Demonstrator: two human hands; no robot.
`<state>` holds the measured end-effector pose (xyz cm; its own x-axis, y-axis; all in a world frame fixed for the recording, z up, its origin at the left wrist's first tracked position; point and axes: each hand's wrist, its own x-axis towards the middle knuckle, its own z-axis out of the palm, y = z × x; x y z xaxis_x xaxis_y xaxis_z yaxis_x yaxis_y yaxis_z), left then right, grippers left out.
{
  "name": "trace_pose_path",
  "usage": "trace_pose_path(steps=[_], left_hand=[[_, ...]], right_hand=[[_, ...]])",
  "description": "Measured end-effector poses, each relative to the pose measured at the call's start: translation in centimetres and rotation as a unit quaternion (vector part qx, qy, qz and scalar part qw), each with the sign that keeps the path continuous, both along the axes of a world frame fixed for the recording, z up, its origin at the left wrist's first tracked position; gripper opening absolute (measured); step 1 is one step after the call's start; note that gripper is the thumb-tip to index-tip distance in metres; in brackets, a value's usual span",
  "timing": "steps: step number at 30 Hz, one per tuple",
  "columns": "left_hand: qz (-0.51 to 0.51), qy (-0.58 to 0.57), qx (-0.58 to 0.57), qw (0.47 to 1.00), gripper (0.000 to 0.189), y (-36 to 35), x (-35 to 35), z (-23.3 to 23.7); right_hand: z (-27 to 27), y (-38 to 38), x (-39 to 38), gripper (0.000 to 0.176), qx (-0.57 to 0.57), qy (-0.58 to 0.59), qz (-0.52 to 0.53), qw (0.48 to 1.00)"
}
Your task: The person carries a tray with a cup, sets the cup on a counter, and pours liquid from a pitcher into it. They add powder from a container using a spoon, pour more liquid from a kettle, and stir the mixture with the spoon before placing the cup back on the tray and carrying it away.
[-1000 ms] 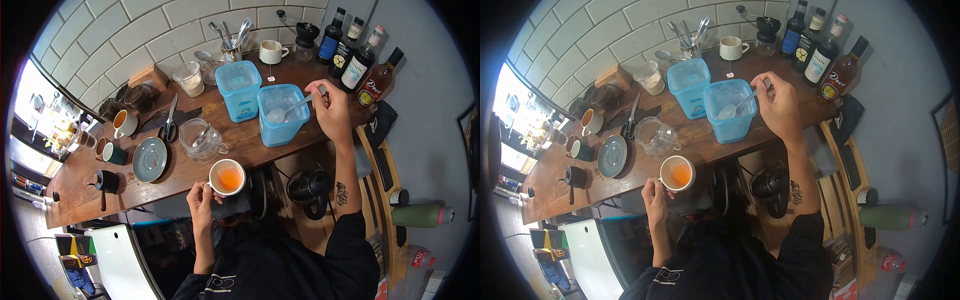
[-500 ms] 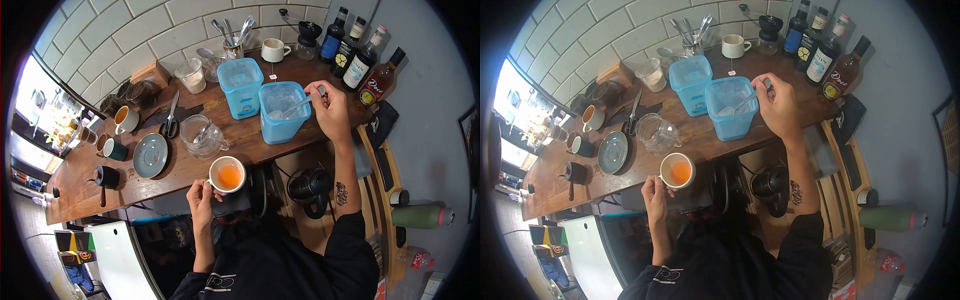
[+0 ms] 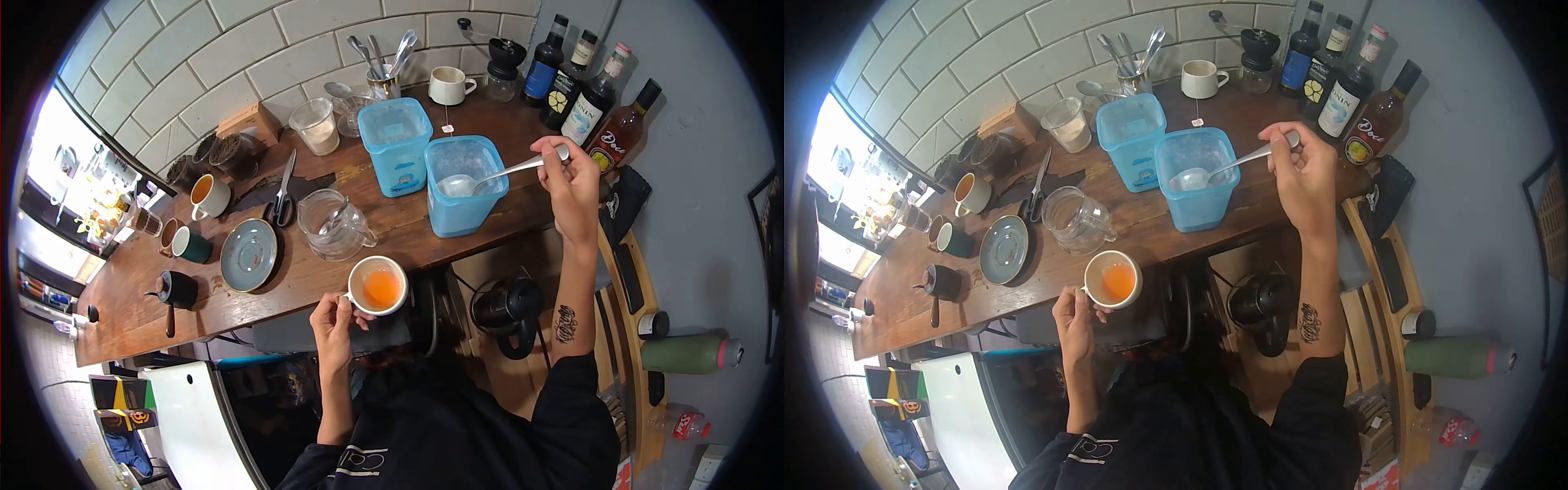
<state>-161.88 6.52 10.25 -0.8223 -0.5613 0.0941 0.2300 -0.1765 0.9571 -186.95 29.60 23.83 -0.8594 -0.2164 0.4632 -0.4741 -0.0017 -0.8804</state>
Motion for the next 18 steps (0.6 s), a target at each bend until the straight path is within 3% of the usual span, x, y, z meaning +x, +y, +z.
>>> trace_pose_path(steps=[18], left_hand=[[-0.02,-0.011,-0.013,1.0,0.023,0.5,-0.2,0.4]], right_hand=[[-0.2,1.7,0.1,0.018,-0.134,-0.063,0.038,0.988]])
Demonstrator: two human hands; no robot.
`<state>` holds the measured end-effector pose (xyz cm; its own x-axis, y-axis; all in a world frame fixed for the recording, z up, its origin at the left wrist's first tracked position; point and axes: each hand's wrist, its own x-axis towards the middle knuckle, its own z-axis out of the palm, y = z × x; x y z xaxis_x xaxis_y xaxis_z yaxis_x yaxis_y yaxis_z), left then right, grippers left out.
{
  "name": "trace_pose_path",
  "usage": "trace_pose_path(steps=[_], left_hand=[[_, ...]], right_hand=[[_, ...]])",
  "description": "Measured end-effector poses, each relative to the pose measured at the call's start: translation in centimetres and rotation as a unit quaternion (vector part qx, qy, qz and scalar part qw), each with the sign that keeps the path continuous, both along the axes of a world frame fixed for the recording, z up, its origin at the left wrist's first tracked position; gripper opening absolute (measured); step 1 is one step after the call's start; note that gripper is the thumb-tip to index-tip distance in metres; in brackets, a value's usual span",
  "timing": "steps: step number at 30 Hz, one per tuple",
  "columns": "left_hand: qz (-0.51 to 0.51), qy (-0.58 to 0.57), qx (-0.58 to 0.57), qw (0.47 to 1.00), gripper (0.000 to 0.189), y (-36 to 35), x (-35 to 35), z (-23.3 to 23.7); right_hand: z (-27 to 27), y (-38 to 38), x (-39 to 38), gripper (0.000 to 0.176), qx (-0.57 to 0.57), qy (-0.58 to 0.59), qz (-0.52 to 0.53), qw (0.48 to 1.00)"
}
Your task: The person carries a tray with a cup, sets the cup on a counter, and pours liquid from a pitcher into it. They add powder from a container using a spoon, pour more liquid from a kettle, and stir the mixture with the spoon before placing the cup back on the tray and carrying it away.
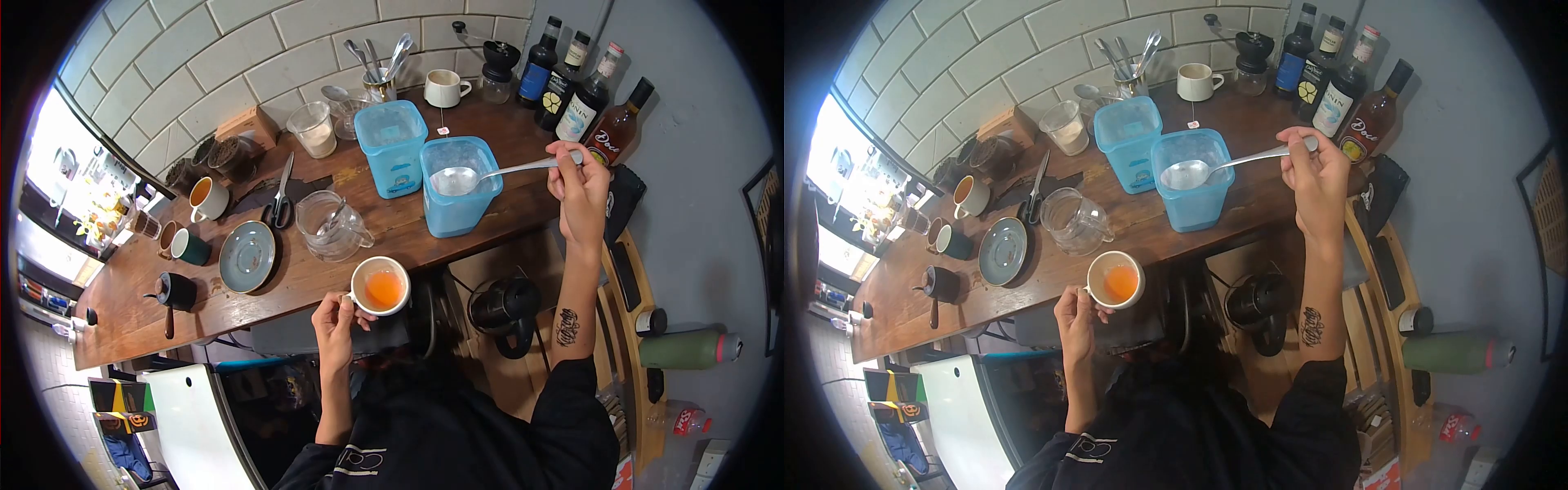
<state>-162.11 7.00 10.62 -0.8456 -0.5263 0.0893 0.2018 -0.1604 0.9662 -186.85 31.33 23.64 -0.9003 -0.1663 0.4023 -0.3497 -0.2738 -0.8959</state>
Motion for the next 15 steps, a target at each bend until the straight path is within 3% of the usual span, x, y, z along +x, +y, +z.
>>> trace_pose_path(steps=[15], left_hand=[[0.0,0.009,0.003,1.0,0.023,-0.13,0.28,0.03]], right_hand=[[-0.02,0.26,0.22,0.016,-0.024,0.015,0.012,1.0]])
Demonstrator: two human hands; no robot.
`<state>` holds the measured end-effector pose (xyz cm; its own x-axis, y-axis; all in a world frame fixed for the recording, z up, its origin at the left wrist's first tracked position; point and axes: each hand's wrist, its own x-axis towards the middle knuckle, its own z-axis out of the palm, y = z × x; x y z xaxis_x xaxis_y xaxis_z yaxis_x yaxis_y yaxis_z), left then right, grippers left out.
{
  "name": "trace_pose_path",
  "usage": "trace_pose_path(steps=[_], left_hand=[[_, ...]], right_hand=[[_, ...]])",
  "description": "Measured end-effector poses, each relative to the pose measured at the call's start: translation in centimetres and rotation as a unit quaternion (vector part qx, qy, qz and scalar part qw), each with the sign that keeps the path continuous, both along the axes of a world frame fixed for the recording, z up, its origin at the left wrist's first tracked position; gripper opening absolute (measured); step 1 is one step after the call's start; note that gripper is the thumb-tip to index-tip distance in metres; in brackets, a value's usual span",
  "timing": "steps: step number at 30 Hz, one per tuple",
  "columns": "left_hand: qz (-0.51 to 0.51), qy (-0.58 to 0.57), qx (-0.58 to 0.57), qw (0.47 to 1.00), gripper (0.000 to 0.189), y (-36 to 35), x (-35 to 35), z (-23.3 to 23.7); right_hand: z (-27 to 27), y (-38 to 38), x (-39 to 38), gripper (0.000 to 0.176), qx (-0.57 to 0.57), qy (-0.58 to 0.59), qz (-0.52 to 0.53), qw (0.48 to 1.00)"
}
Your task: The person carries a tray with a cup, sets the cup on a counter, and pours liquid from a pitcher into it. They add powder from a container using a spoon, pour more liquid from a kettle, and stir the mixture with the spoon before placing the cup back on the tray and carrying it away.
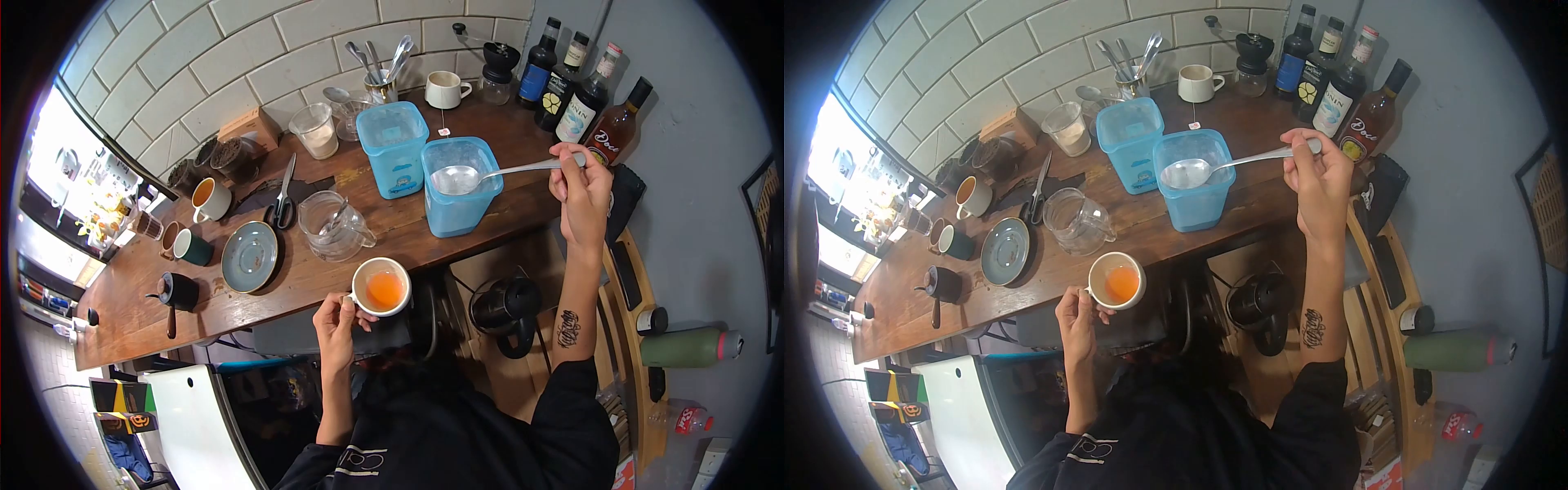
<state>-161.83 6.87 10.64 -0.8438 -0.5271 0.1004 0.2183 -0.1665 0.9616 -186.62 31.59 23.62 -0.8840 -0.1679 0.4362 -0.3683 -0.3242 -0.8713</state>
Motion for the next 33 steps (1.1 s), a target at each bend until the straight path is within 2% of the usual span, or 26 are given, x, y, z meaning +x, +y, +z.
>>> trace_pose_path(steps=[9,13,33], left_hand=[[-0.002,-0.004,-0.007,1.0,0.023,-0.15,0.12,-0.12],[0.0,-0.012,-0.004,1.0,0.023,-0.06,0.09,0.05],[0.002,-0.013,-0.008,1.0,0.024,-0.17,0.01,0.13]], right_hand=[[0.07,0.33,0.34,0.017,-0.025,0.0,-0.036,0.999],[0.33,0.2,0.76,0.017,-0.005,-0.005,-0.029,1.0],[-0.18,0.67,0.75,0.017,-0.049,-0.012,-0.043,0.998]])
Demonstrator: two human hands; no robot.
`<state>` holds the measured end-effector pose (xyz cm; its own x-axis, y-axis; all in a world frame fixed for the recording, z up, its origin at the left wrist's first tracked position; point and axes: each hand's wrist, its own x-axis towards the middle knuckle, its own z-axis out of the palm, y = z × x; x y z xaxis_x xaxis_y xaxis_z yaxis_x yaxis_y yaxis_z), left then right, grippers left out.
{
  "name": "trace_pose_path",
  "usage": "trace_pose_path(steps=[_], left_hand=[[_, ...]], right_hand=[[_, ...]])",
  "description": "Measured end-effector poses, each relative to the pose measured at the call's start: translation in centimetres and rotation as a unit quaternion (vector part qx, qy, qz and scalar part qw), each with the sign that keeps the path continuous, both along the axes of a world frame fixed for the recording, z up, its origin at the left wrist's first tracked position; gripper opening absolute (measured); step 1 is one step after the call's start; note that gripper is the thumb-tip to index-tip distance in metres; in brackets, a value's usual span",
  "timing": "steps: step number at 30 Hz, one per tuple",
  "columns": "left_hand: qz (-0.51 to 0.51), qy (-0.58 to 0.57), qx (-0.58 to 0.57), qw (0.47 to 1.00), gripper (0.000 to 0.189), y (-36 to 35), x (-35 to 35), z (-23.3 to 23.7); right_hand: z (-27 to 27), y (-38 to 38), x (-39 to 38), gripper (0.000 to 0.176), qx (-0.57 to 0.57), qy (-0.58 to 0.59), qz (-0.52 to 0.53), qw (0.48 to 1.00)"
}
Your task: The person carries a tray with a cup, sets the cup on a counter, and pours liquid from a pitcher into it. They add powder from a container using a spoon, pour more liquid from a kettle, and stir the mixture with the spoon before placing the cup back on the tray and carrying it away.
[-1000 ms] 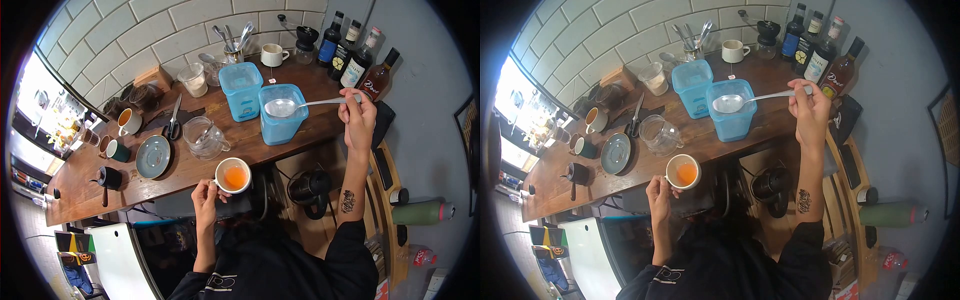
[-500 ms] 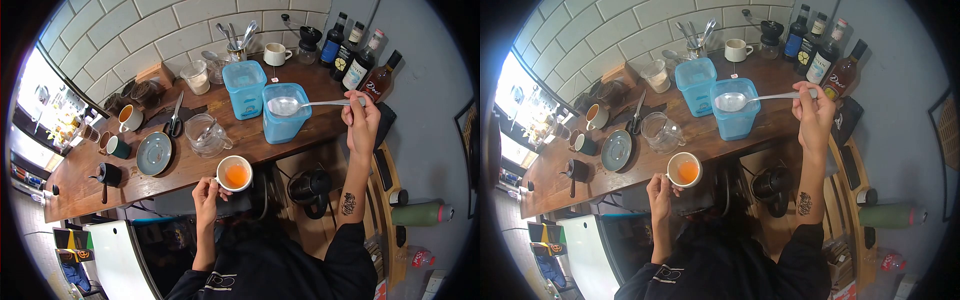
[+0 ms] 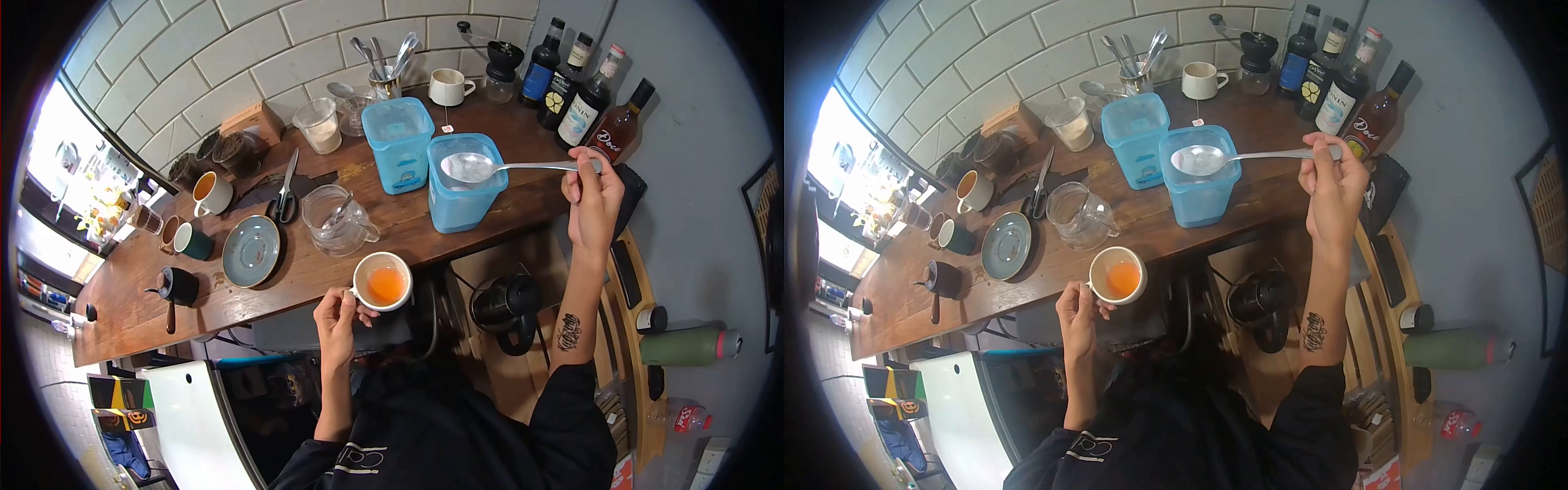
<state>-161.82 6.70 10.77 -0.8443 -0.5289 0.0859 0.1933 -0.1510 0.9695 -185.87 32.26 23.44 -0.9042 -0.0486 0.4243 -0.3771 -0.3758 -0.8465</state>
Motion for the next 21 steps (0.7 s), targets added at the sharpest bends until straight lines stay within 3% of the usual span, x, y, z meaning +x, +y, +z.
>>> trace_pose_path(steps=[12,21], left_hand=[[-0.006,-0.001,0.019,1.0,0.024,0.2,-0.8,1.0],[-0.026,0.009,0.021,0.999,0.023,0.1,-0.6,0.9]], right_hand=[[2.7,-0.2,4.0,0.017,0.0,0.018,0.025,1.0],[2.2,-3.8,7.9,0.016,0.15,0.048,0.108,0.982]])
